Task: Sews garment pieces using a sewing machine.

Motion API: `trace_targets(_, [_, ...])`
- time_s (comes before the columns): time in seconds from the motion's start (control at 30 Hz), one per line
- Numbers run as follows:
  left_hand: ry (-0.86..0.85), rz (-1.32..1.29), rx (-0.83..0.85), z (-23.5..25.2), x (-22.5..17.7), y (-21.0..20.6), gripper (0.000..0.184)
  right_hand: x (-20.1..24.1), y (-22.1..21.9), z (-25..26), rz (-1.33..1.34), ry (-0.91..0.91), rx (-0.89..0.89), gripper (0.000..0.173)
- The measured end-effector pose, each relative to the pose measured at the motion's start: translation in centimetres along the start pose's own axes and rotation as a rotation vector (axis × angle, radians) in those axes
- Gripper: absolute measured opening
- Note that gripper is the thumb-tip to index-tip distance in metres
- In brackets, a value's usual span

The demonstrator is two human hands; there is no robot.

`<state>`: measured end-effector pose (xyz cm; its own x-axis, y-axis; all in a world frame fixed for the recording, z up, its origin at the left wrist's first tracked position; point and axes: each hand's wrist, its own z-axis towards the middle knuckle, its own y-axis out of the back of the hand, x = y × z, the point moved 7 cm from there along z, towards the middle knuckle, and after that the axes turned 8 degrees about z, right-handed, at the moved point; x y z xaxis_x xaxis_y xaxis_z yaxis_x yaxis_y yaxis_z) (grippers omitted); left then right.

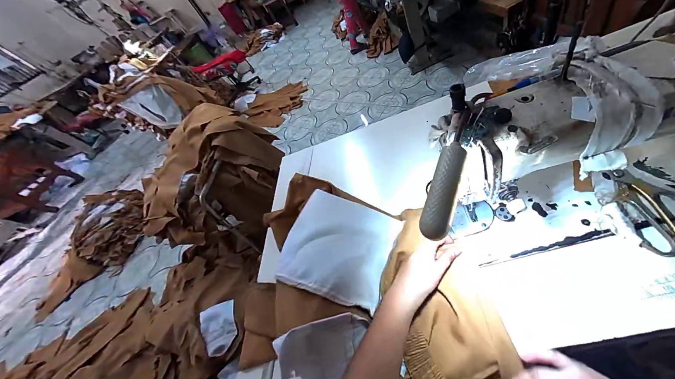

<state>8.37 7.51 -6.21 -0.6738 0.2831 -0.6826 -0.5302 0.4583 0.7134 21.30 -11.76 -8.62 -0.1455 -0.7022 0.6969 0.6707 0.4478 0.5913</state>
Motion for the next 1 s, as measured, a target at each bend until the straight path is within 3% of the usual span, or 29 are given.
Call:
trace_targets(0.1, [-0.070,-0.061,-0.179,-0.8,-1.4,1.5,0.029,-2.1,5.6,3.1,-0.124,0.005,-0.374,0.033])
trace_targets(0.13, [-0.098,-0.069,-0.218,-1.2,-2.1,2.0,0.028,-3.2,7.7,4.6,-0.166,-0.086,-0.486,0.033])
trace_targets(0.17, [-0.130,-0.067,-0.229,-1.7,-2.7,2.3,0.028,-4.3,9.3,6.1,-0.156,-0.235,-0.486,0.041])
trace_targets(0.23, [-0.197,-0.089,-0.194,-2.8,-3.7,2.4,0.025,-6.2,11.1,8.7,-0.003,-0.460,-0.241,0.073])
trace_targets(0.27, [-0.228,-0.106,-0.156,-3.3,-4.0,2.5,0.023,-6.7,11.3,9.6,0.058,-0.434,-0.164,0.074])
trace_targets(0.37, [-0.196,-0.100,-0.048,-4.4,-3.9,2.4,0.023,-7.0,10.8,10.9,0.266,-0.258,0.023,0.048])
trace_targets(0.43, [-0.133,-0.079,-0.035,-4.7,-3.6,2.3,0.026,-7.5,10.9,10.9,0.359,-0.288,0.113,0.032])
trace_targets(0.53, [-0.127,-0.107,-0.079,-4.9,-4.4,2.1,0.024,-7.6,11.9,10.4,0.388,-0.480,0.116,0.032])
trace_targets(0.63, [-0.137,-0.152,-0.121,-4.8,-5.2,1.9,0.022,-6.9,12.5,10.2,0.435,-0.366,-0.002,0.046])
trace_targets(0.77, [-0.167,-0.168,-0.174,-5.2,-6.0,2.1,0.022,-5.8,13.5,10.6,0.425,-0.312,-0.157,0.015])
trace_targets(0.9, [-0.213,-0.074,-0.239,-6.0,-7.0,2.4,0.017,-5.3,13.9,11.1,0.400,-0.347,-0.067,0.015])
trace_targets(1.0, [-0.463,0.290,-0.381,-7.2,-9.1,1.9,0.013,-5.0,13.7,11.6,0.359,-0.334,0.156,0.019])
